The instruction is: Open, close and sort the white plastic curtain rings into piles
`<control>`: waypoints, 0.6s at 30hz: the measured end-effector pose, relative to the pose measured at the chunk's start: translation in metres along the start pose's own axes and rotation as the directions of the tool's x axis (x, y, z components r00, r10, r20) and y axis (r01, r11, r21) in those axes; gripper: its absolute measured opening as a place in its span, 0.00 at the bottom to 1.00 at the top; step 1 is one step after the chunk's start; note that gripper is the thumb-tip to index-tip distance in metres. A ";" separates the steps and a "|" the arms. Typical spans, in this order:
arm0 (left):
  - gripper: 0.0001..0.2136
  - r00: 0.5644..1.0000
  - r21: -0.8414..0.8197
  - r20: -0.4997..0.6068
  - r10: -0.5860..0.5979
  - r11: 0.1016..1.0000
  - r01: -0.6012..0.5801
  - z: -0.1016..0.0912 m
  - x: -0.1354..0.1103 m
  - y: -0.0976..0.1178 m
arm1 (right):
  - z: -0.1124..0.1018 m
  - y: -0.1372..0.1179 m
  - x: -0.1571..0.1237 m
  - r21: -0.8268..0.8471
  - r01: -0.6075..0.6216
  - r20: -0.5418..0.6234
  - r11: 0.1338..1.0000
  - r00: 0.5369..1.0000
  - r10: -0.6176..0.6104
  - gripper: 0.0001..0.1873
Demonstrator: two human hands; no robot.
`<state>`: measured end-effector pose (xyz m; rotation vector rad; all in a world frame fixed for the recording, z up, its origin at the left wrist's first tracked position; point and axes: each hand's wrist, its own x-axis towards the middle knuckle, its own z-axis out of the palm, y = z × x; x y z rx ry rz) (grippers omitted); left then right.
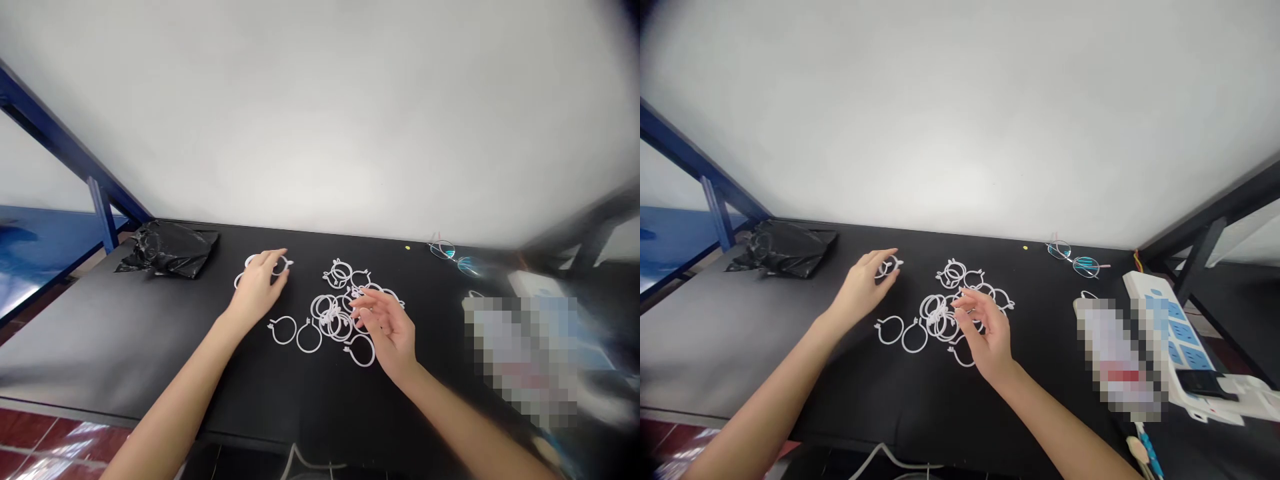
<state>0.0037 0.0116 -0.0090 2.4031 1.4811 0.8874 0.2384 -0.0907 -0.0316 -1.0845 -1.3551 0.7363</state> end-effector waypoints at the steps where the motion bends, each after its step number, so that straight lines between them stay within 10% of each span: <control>1: 0.17 0.998 0.090 0.023 -0.054 0.995 0.051 -0.002 0.002 -0.009 | 0.000 0.000 0.000 -0.003 0.000 -0.002 1.000 1.000 0.000 0.13; 7: 0.15 0.982 0.316 0.082 -0.169 0.939 0.135 -0.007 0.000 -0.023 | -0.001 0.000 -0.001 -0.013 0.014 0.005 1.000 1.000 -0.014 0.12; 12: 0.10 0.980 -0.075 0.198 0.005 0.997 0.010 -0.021 0.002 -0.014 | 0.000 0.000 -0.001 -0.015 0.018 0.009 1.000 1.000 -0.018 0.11; 18: 0.11 0.745 -0.318 0.636 0.198 0.948 0.020 -0.027 -0.005 0.001 | 0.001 -0.003 -0.001 -0.014 0.012 0.019 1.000 1.000 -0.012 0.09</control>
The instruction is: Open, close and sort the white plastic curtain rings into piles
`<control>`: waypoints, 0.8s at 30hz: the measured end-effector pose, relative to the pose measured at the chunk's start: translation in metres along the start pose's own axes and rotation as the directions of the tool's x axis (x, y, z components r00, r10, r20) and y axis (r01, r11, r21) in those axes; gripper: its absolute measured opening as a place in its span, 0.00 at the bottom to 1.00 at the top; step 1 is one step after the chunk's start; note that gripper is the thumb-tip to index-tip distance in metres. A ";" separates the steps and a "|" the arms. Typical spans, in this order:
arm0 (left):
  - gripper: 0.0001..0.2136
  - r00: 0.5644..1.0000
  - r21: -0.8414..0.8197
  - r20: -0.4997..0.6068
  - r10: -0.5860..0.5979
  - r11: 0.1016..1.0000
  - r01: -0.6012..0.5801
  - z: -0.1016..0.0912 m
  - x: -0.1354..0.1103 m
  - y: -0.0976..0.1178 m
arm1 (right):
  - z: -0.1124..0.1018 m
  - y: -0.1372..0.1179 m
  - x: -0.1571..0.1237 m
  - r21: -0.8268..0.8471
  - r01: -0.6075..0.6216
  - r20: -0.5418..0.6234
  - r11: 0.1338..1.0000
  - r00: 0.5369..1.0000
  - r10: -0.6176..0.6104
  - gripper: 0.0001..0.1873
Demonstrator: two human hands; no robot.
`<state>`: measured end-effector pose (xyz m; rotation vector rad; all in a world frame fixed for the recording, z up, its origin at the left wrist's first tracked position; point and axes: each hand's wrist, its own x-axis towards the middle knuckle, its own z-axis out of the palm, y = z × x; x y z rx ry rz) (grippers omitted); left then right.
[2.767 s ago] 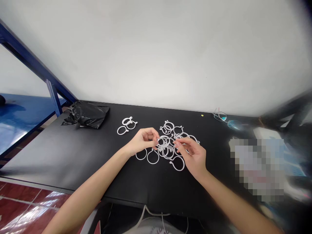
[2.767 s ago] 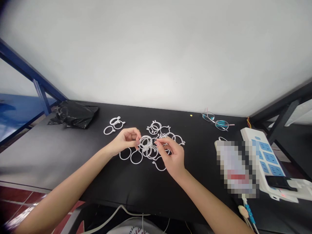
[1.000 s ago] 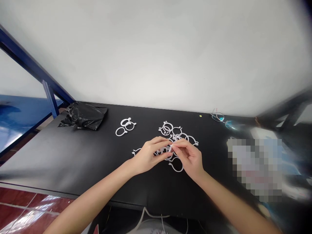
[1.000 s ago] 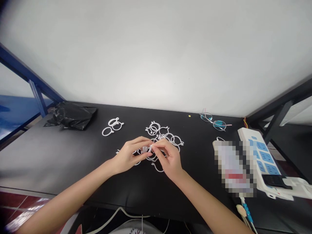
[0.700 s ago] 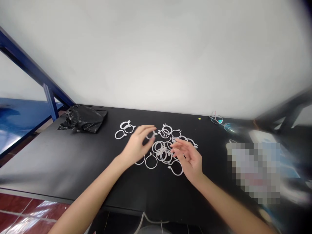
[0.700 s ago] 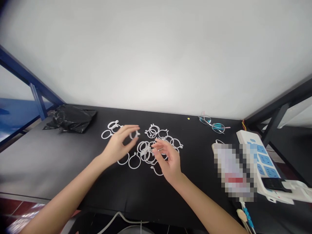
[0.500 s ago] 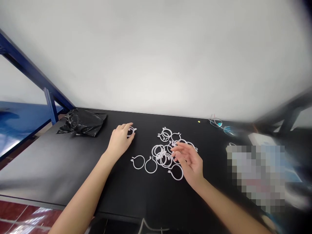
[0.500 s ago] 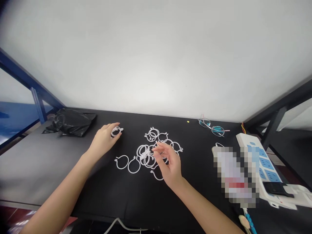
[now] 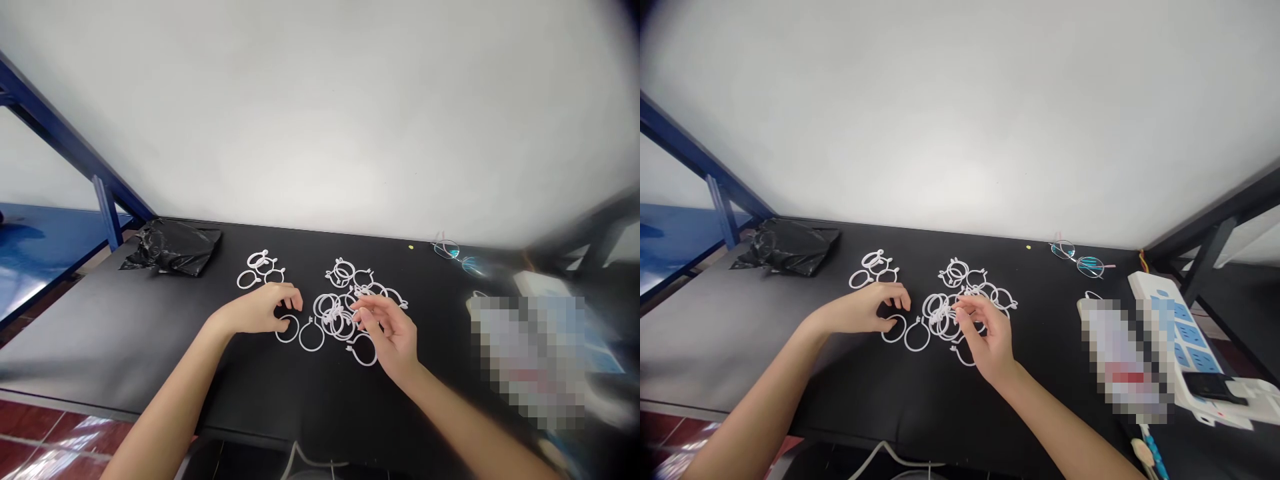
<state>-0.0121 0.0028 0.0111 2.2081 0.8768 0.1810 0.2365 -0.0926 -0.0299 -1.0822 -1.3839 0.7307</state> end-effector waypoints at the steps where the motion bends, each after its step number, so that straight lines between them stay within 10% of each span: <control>1: 0.09 1.000 0.010 0.015 -0.015 1.000 0.015 0.003 0.000 0.000 | 0.000 0.000 0.000 -0.003 -0.001 -0.002 1.000 1.000 0.001 0.09; 8: 0.05 0.968 -0.091 -0.234 -0.088 0.993 0.069 0.002 0.005 -0.008 | 0.001 -0.003 0.001 -0.018 0.005 -0.015 1.000 1.000 -0.005 0.06; 12: 0.05 0.740 -0.496 -0.614 -0.276 0.864 -0.089 0.018 0.020 0.007 | 0.002 -0.004 0.002 -0.080 0.073 0.016 0.994 0.997 -0.072 0.09; 18: 0.15 0.848 -0.911 -0.306 -0.432 0.392 -0.128 0.061 0.037 0.039 | 0.004 0.002 0.001 -0.249 0.374 0.236 0.893 0.918 -0.319 0.26; 24: 0.14 0.896 -0.919 -0.231 -0.379 0.387 -0.073 0.073 0.037 0.045 | 0.006 -0.002 0.001 -0.233 0.344 0.089 0.909 0.939 -0.333 0.21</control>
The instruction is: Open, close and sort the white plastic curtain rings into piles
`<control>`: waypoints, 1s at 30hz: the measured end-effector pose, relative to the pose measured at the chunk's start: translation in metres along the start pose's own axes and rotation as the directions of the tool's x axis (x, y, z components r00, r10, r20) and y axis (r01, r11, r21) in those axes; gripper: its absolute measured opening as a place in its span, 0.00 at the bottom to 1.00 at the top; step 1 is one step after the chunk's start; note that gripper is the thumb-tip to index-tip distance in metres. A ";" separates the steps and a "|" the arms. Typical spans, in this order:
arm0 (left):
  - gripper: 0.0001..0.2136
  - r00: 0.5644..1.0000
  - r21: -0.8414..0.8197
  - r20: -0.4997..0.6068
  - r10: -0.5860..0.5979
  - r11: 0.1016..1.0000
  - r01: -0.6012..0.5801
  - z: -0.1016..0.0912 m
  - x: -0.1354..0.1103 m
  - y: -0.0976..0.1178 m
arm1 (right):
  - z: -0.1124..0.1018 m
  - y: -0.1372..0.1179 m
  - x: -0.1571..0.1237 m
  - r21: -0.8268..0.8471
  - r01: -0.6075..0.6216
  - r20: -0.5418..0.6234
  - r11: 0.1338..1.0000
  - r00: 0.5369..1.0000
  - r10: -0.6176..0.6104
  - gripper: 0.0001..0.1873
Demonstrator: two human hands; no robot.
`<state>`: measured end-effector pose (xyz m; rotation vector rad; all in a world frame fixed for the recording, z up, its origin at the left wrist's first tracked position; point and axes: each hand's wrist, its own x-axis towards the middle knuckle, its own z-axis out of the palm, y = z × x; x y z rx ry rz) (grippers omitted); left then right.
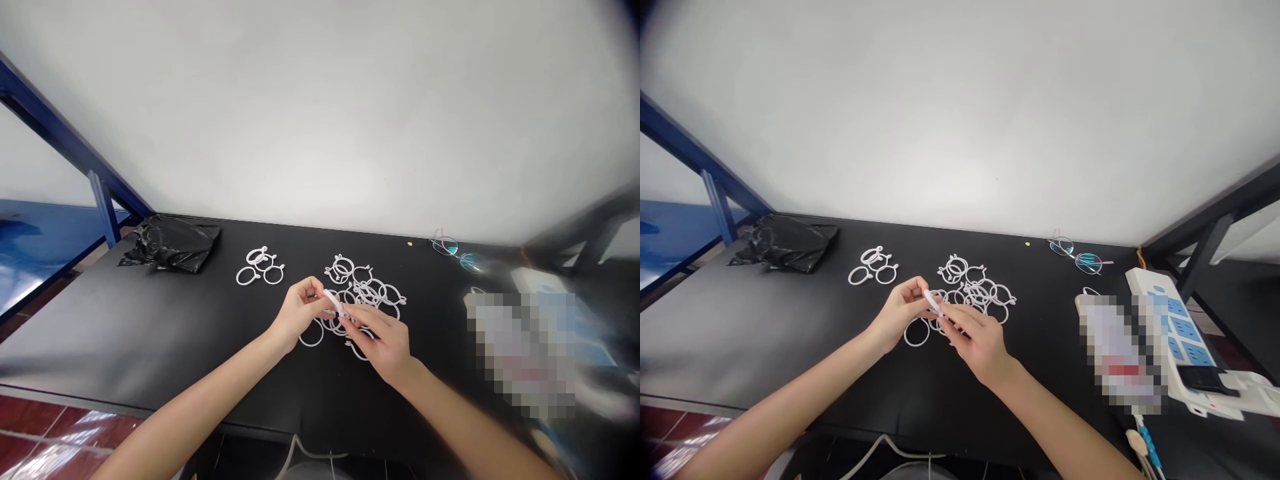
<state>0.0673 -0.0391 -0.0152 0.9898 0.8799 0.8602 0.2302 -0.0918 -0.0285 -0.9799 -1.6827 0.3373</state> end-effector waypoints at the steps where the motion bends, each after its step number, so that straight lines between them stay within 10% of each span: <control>1: 0.13 0.999 0.035 0.000 0.048 0.998 -0.048 0.000 -0.002 0.000 | 0.000 -0.002 0.001 0.058 -0.095 -0.034 0.994 0.995 0.097 0.17; 4: 0.10 0.936 0.304 0.043 0.351 0.887 -0.347 0.000 -0.008 -0.001 | 0.000 -0.009 0.006 0.307 -0.418 -0.006 0.855 0.897 0.441 0.06; 6: 0.16 0.814 0.554 0.226 0.536 0.616 -0.560 -0.001 -0.012 0.000 | 0.000 -0.010 0.009 0.427 -0.538 0.073 0.727 0.822 0.565 0.03; 10: 0.13 0.709 0.742 0.481 0.517 0.190 -0.642 -0.003 -0.014 -0.001 | 0.000 -0.012 0.010 0.503 -0.576 0.129 0.645 0.787 0.603 0.08; 18: 0.14 0.681 0.733 0.507 0.528 0.151 -0.664 -0.005 -0.014 0.000 | -0.002 -0.015 -0.001 0.350 -0.359 0.039 0.866 0.929 0.369 0.08; 30: 0.12 0.699 0.757 0.518 0.493 0.116 -0.643 -0.013 -0.008 0.010 | 0.000 -0.010 0.000 0.373 -0.399 0.072 0.838 0.913 0.402 0.08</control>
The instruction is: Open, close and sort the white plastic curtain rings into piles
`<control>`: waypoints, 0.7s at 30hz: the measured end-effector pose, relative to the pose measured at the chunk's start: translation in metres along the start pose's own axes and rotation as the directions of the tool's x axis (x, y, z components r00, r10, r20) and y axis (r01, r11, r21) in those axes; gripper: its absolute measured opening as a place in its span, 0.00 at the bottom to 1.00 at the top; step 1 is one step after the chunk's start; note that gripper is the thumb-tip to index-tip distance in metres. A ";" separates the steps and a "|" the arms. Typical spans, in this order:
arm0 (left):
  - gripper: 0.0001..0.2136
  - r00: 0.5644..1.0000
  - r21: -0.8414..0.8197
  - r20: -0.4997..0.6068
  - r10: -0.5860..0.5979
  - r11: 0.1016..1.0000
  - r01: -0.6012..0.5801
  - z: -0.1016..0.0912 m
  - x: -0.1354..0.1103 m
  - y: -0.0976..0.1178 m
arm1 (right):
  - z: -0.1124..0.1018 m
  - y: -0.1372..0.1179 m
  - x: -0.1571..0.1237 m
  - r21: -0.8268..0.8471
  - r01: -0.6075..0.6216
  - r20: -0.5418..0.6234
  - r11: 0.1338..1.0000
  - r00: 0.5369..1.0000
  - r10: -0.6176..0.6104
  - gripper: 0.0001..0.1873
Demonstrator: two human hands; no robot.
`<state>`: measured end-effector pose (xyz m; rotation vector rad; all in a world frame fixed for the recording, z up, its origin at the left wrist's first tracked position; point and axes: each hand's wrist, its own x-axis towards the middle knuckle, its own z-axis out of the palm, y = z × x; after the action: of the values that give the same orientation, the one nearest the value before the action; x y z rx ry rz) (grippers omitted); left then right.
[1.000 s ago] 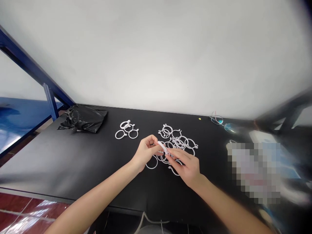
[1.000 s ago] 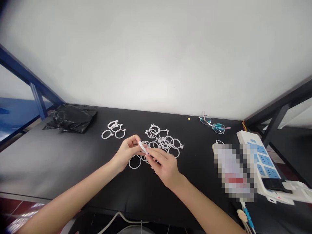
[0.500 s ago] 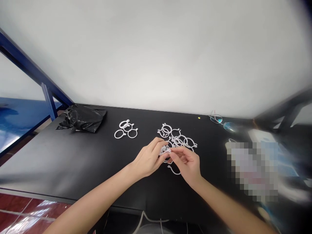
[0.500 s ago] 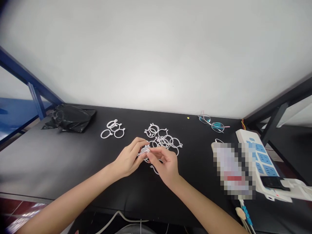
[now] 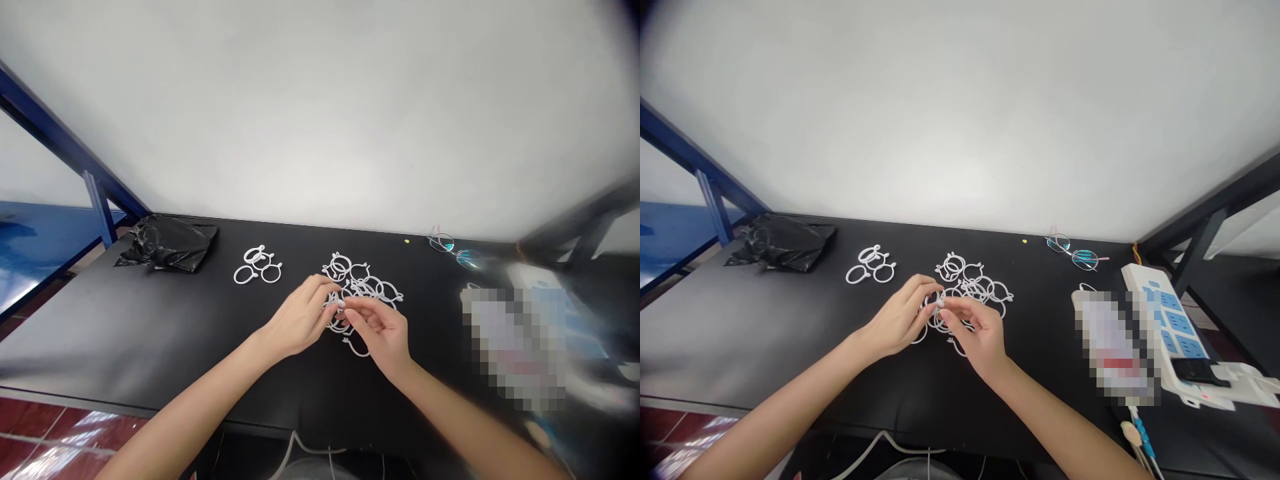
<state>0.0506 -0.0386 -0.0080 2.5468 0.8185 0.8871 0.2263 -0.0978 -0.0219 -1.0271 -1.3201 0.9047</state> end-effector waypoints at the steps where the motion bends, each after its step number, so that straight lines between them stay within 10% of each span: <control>1: 0.13 0.999 0.052 -0.015 -0.030 0.998 0.031 -0.003 0.001 -0.006 | -0.001 0.000 0.001 0.024 -0.023 -0.009 0.999 1.000 0.024 0.10; 10: 0.13 0.903 0.432 -0.240 -0.355 0.794 0.427 -0.029 -0.009 -0.079 | -0.007 0.001 0.005 -0.008 -0.036 -0.142 0.999 0.989 0.035 0.07; 21: 0.12 0.877 0.568 -0.237 -0.417 0.673 0.473 -0.028 -0.013 -0.075 | -0.006 0.000 0.006 -0.039 -0.031 -0.180 0.999 0.983 0.023 0.04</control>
<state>-0.0070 0.0148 -0.0276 2.5903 1.9392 0.6324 0.2323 -0.0925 -0.0202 -1.1343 -1.1805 0.7884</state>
